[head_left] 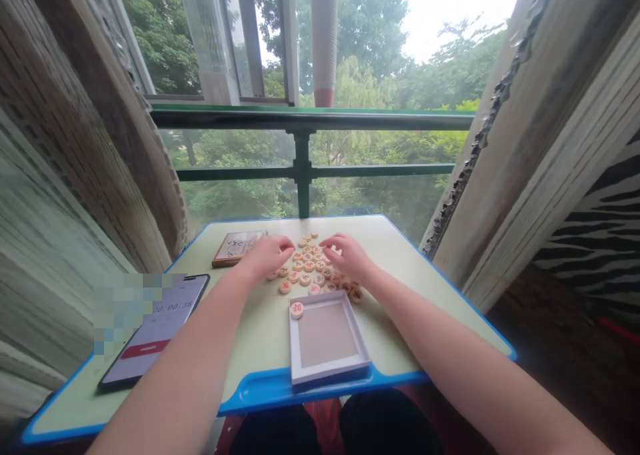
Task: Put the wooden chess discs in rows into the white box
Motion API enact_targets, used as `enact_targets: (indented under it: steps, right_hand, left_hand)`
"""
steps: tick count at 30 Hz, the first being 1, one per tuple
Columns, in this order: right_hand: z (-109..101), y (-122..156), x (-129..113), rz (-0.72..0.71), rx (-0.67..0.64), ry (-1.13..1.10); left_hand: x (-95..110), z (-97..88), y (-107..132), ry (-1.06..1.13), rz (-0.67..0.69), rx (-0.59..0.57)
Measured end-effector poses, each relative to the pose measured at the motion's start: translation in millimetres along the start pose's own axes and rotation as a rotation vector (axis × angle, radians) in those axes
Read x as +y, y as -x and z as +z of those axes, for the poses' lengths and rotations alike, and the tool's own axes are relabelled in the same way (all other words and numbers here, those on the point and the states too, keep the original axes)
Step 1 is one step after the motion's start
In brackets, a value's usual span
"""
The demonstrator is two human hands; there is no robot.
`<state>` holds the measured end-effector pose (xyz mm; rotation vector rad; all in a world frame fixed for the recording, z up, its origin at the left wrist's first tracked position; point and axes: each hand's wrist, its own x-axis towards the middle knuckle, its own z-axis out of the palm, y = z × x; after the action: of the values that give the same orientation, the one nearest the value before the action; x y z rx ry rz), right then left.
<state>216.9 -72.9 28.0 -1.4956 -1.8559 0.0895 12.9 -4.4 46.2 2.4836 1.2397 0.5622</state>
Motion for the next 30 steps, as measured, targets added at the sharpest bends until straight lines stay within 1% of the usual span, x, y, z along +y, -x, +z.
enact_targets:
  steps: [1,2,4,6,8,11,14,16,19,21,22,24,26,30]
  right_hand:
    - [-0.3,-3.9,8.4,0.005,-0.027,0.052]
    - [-0.4,-7.2,16.0,-0.011,-0.079,0.106]
    - [0.2,-11.2,28.0,-0.006,-0.132,0.192]
    - [1.6,-12.3,34.7,-0.006,-0.169,0.244]
    - [2.6,-11.8,36.8,-0.006,-0.226,0.263]
    - [1.6,-10.7,35.5,0.029,-0.312,0.262]
    - [-0.8,-10.9,35.1,0.079,-0.298,0.281]
    - [-1.8,-11.2,36.9,0.076,-0.268,0.309]
    - [-2.8,-11.3,40.2,0.060,-0.281,0.335]
    - [-4.2,-10.9,41.1,0.094,-0.295,0.357]
    - [-5.0,-10.7,41.1,0.120,-0.290,0.375]
    - [-6.6,-10.2,40.6,0.163,-0.257,0.408]
    - [-7.2,-10.1,40.4,0.181,-0.229,0.410]
    - [-5.7,-11.1,41.1,0.203,-0.233,0.319]
  left_hand:
    - [-2.4,4.6,-3.5,-0.031,0.038,0.094]
    - [-5.3,8.9,-6.8,-0.039,0.071,0.153]
    - [-11.2,16.1,-12.5,-0.025,0.111,0.209]
    - [-15.1,22.1,-17.0,0.008,0.134,0.225]
    - [-15.8,27.8,-20.8,0.037,0.132,0.200]
    - [-12.8,36.3,-25.9,0.062,0.069,0.084]
    - [-9.7,42.3,-29.6,0.051,0.071,-0.022]
    - [-8.6,43.1,-31.0,0.048,0.091,-0.056]
    - [-8.6,41.1,-31.0,0.019,0.075,-0.099]
    - [-9.6,39.6,-29.8,-0.039,0.054,-0.097]
    - [-10.5,39.2,-28.9,-0.069,0.047,-0.075]
    - [-12.7,38.6,-27.1,-0.112,0.033,-0.021]
    - [-15.0,37.4,-25.7,-0.137,0.009,0.004]
    - [-16.8,31.3,-24.6,-0.105,-0.120,-0.030]
